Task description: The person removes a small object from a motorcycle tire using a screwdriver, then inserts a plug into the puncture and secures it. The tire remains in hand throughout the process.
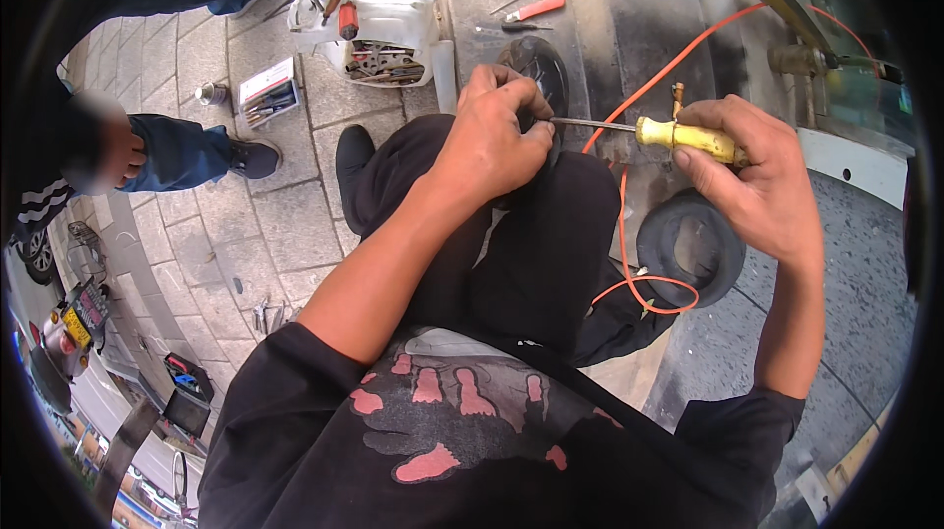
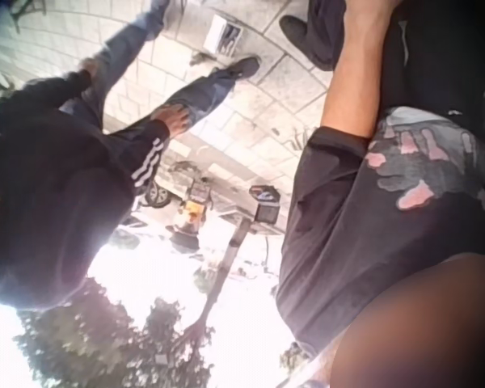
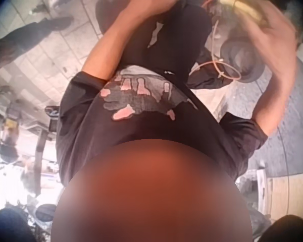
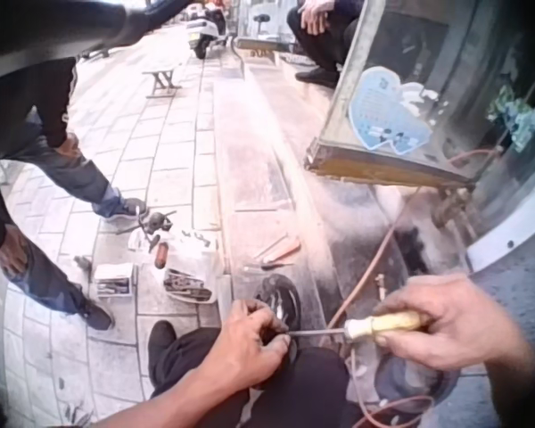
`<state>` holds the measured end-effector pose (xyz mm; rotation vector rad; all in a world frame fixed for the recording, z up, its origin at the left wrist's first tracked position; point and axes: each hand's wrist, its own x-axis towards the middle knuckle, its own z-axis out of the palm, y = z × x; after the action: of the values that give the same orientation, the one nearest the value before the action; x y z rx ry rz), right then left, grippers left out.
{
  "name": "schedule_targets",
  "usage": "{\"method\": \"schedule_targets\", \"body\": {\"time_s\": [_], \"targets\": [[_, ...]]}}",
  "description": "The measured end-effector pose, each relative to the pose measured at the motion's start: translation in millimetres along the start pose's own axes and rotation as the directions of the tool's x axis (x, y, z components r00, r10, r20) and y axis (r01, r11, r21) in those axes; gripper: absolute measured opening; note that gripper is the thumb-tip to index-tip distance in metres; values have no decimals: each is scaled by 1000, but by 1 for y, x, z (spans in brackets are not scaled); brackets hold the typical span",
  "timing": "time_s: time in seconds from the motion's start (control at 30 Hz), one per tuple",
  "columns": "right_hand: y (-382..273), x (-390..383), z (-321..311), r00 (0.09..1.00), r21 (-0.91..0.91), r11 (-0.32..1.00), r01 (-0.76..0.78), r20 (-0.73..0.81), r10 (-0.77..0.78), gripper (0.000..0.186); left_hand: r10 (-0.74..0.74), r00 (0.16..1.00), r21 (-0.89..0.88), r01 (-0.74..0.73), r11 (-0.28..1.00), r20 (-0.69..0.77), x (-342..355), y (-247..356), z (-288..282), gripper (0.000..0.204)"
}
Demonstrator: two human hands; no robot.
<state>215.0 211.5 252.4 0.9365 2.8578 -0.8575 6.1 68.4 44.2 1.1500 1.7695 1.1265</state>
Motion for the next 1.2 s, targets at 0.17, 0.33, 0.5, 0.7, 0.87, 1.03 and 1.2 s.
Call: {"method": "schedule_targets", "body": {"time_s": [0.17, 0.33, 0.5, 0.7, 0.87, 1.03, 1.2], "targets": [[-2, 4, 5, 1000, 16, 1000, -4, 10, 4, 28, 20, 1000, -4, -20, 1000, -21, -1, -1, 1, 19], [-9, 7, 2, 1000, -37, 999, -14, 24, 15, 28, 40, 998, -15, -40, 999, -39, 0, -2, 4, 18], [-38, 18, -3, 986, -272, 950, 154, 96, -133, 28, 91, 993, 8, -91, 996, -73, -1, -5, 7, 19], [-61, 33, -6, 940, -394, 862, 319, 248, -235, 36, 83, 992, 2, -84, 996, -90, -2, -4, 8, 19], [-68, 41, -8, 933, -441, 841, 312, 310, -184, 33, 81, 991, -2, -81, 997, -107, -4, -2, 11, 19], [-67, 44, -7, 942, -384, 882, 272, 293, -162, 28, 80, 991, -13, -82, 997, -109, -7, -4, 12, 21], [-74, 45, -7, 950, -407, 875, 260, 272, -156, 22, 65, 991, -15, -67, 998, -113, -6, -5, 13, 23]]}}
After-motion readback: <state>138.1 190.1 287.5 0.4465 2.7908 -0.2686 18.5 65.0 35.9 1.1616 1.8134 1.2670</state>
